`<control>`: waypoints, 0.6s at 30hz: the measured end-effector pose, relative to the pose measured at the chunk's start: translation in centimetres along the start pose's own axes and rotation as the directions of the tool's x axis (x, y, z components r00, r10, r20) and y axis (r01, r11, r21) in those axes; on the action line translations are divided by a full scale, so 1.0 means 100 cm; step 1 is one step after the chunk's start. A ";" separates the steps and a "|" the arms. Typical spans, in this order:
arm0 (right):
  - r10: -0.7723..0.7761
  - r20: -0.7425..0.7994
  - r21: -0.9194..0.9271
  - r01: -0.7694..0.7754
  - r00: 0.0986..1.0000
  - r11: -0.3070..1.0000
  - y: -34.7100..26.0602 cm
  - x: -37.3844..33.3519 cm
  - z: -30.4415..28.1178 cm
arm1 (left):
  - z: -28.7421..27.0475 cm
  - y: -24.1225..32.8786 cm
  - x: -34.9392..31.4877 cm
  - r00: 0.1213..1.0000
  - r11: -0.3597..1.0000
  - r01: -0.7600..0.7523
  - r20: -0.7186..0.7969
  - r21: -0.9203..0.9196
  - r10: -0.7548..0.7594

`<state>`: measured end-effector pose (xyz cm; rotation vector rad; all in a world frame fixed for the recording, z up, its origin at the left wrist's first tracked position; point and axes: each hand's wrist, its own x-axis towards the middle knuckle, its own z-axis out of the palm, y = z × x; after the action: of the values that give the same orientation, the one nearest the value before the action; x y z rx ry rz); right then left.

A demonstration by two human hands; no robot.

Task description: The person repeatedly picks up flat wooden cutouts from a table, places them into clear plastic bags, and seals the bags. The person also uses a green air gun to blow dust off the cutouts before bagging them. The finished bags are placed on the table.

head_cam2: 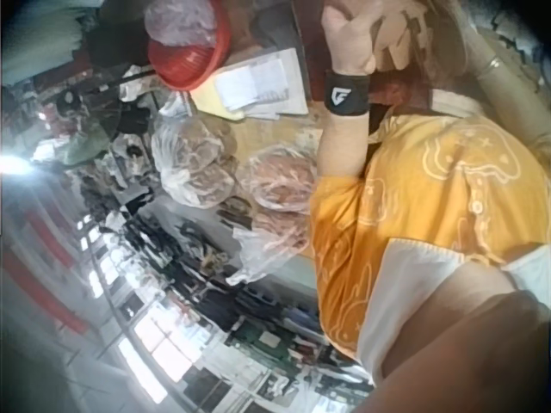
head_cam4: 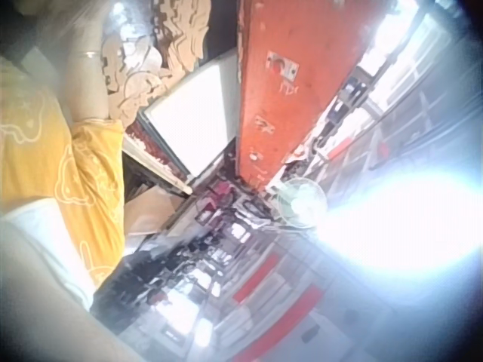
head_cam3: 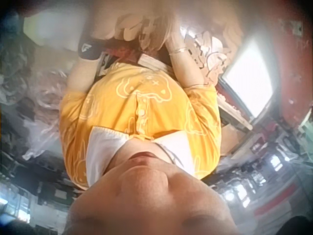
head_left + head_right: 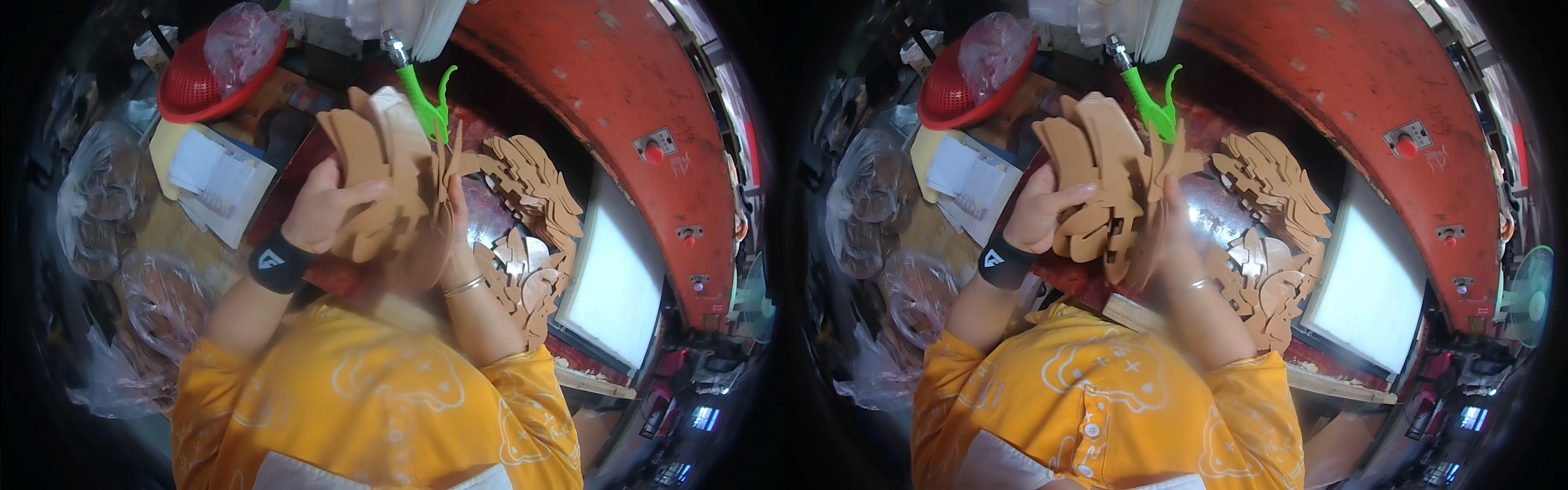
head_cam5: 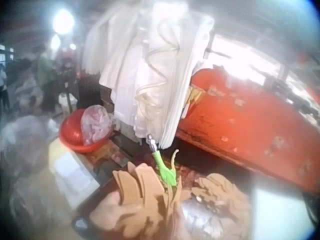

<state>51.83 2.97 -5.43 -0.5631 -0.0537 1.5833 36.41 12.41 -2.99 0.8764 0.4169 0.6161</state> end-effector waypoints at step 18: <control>-0.319 -0.004 -0.435 0.286 0.948 0.854 -0.063 -0.019 0.029 | -0.008 -0.032 0.002 0.993 0.997 -0.060 -0.107 -0.057 0.054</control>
<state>56.54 2.68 0.04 -0.9137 -0.4260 1.2379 37.18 11.47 -6.01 0.8026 0.4671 0.7260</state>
